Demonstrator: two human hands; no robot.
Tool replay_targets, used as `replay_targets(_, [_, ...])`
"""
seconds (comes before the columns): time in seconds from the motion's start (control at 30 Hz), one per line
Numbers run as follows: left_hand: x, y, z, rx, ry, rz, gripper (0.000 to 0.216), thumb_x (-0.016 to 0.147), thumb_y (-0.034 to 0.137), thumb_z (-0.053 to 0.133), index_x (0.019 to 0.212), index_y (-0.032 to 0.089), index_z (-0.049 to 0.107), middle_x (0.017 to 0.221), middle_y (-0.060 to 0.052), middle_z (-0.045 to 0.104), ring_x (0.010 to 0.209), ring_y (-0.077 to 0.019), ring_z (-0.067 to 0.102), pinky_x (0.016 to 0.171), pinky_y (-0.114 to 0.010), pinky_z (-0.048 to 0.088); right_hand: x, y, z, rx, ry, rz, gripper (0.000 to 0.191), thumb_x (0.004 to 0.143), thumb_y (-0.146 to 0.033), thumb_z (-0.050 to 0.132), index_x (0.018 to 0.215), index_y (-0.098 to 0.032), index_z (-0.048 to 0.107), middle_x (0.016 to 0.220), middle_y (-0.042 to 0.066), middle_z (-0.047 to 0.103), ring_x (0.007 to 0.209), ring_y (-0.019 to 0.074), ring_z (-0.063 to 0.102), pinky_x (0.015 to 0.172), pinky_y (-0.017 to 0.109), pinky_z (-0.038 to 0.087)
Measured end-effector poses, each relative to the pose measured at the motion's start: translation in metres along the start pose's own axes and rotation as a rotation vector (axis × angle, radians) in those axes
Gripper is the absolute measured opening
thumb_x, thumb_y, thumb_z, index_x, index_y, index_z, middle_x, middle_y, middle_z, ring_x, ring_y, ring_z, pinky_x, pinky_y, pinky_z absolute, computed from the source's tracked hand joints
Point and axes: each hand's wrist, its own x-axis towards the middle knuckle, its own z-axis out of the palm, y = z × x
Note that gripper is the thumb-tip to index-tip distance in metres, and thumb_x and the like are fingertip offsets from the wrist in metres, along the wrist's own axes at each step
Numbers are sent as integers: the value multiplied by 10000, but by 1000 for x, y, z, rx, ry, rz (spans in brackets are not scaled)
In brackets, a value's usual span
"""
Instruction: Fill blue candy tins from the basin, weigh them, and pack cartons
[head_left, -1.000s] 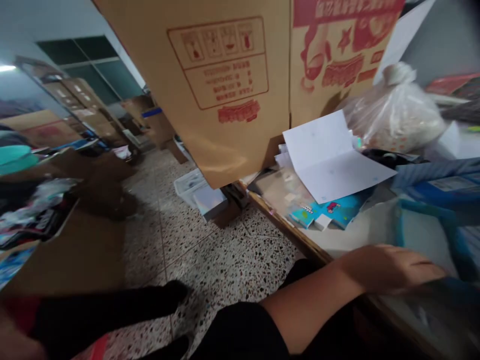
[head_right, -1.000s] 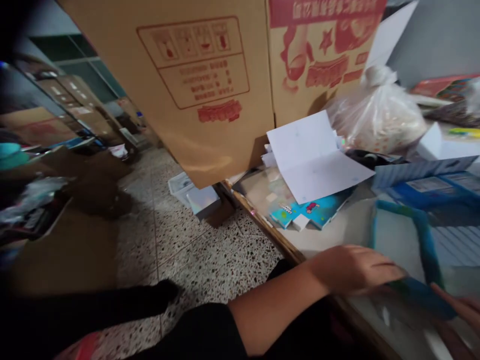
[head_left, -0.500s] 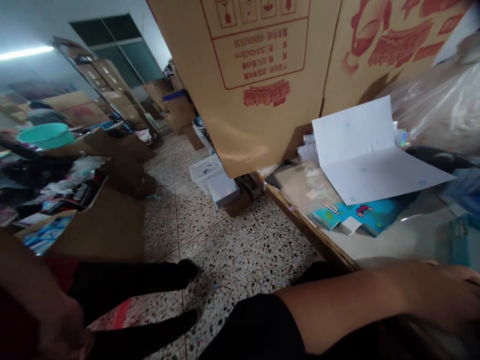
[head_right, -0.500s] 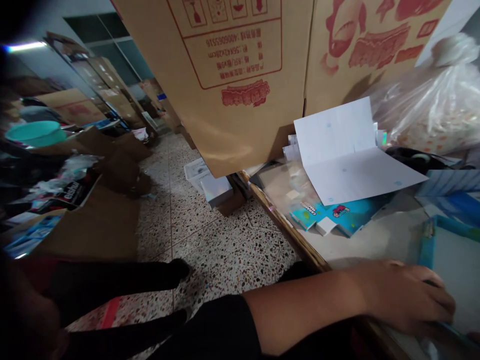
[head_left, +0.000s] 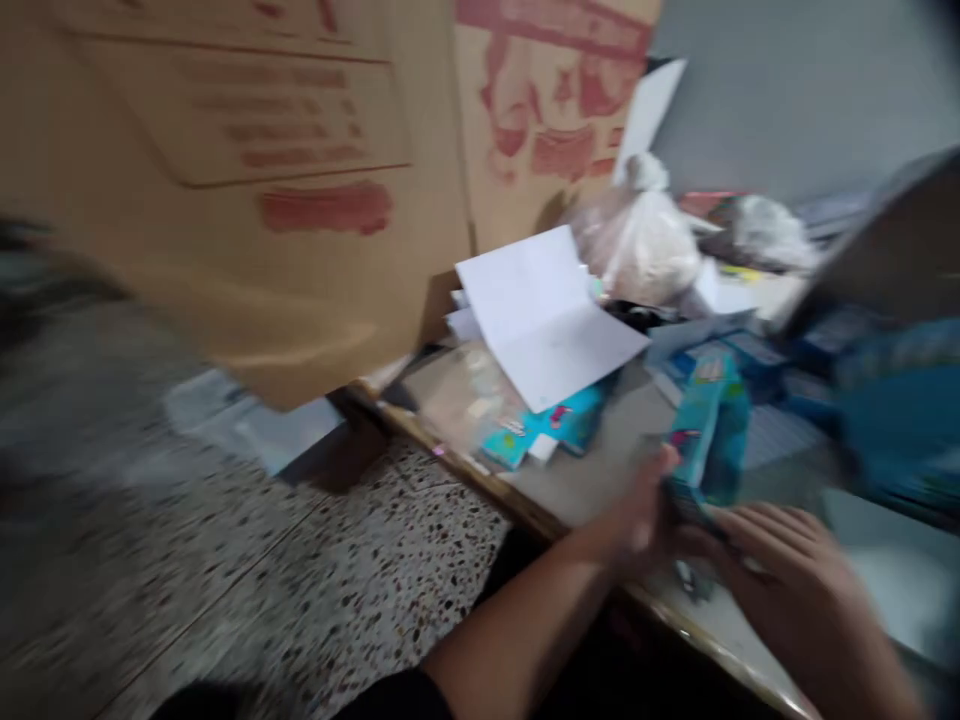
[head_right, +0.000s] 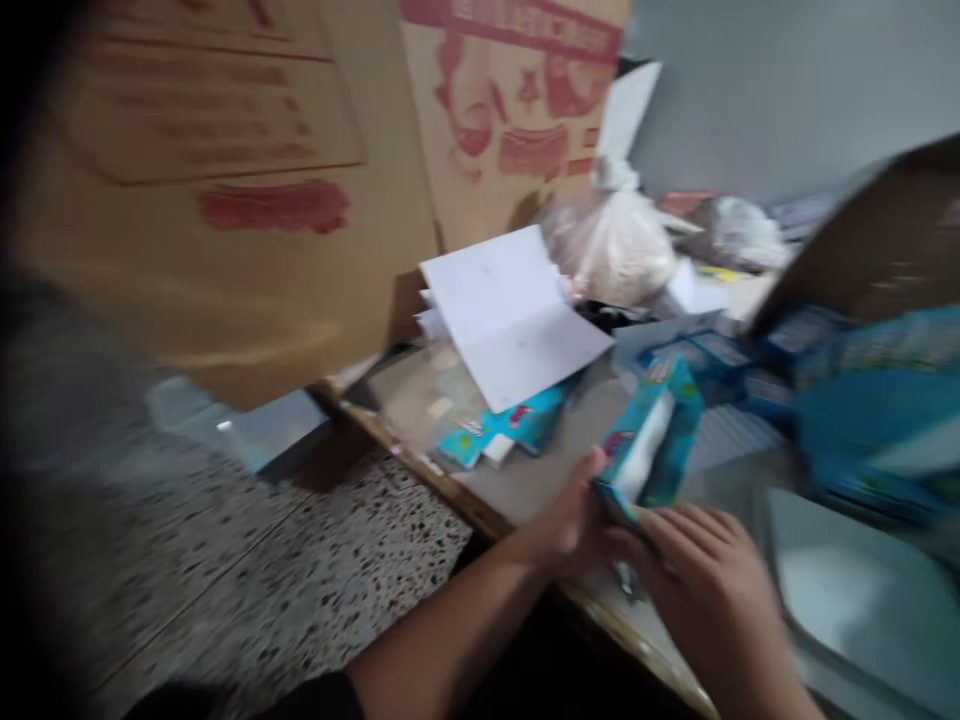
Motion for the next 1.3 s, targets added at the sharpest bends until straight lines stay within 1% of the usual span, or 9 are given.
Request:
replay_targets(0.1, [1, 0, 3, -123, -54, -84, 813, 557, 729, 688, 1070, 99, 705, 961, -124, 703, 766, -202, 601, 545, -233, 427, 6, -8, 6, 57, -71, 50, 56, 924, -195, 635, 932, -184, 690, 809, 40, 695, 719, 160, 602, 699, 293, 424])
replay_targets(0.2, [-1, 0, -2, -208, -51, -99, 543, 622, 593, 748, 908, 133, 706, 782, -30, 657, 645, -108, 514, 533, -181, 380, 11, -11, 9, 176, -103, 185, 143, 950, -143, 561, 893, -180, 687, 804, 43, 662, 743, 157, 589, 701, 273, 439])
replay_targets(0.3, [-2, -4, -6, -237, -12, -97, 404, 672, 501, 762, 810, 132, 675, 699, -6, 613, 619, -103, 514, 574, -199, 419, 13, -10, 5, 306, -185, 286, 185, 931, -97, 544, 817, -166, 673, 791, 36, 626, 725, 138, 575, 671, 244, 447])
replay_targets(0.43, [-2, -7, -6, -182, 61, -96, 388, 675, 438, 779, 879, 121, 685, 754, -41, 657, 688, -161, 588, 616, -247, 471, 14, -6, 3, 396, -181, 309, 161, 872, -51, 584, 837, -155, 703, 868, 50, 638, 789, 136, 604, 718, 234, 491])
replay_targets(0.67, [-5, -4, -10, -185, 96, -96, 434, 695, 466, 730, 940, 109, 707, 825, -93, 708, 764, -231, 642, 629, -302, 525, 0, -8, 20, 425, 158, 433, 88, 799, -123, 746, 881, -139, 774, 792, 65, 716, 701, 130, 675, 664, 197, 537])
replay_targets(0.73, [-6, -7, -11, -149, 114, -105, 440, 714, 474, 709, 952, 104, 707, 839, -106, 712, 807, -264, 657, 668, -342, 546, 1, -5, 18, 465, 119, 409, 96, 817, -90, 704, 876, -126, 771, 793, 72, 721, 694, 129, 675, 670, 199, 540])
replay_targets(0.87, [-4, -17, -13, -73, 215, -118, 433, 710, 459, 709, 987, 126, 698, 795, -82, 696, 828, -278, 670, 717, -369, 562, 11, 3, 3, 545, -153, 348, 192, 793, -20, 647, 902, -139, 750, 867, 66, 718, 796, 151, 682, 749, 232, 548])
replay_targets(1.0, [-4, -25, -16, -18, 303, -3, 443, 635, 473, 762, 945, 165, 697, 734, -36, 659, 812, -259, 662, 771, -361, 564, 20, 0, -6, 548, -296, 356, 346, 758, 59, 573, 982, -163, 717, 1065, 76, 701, 991, 172, 657, 890, 270, 521])
replay_targets(1.3, [-14, -23, -14, 137, 134, -21, 448, 727, 414, 718, 1108, 180, 705, 948, -80, 736, 1029, -312, 652, 914, -398, 529, 29, -1, -17, 695, -395, 339, 421, 696, 145, 524, 867, -185, 721, 1048, 35, 707, 956, 144, 643, 868, 236, 499])
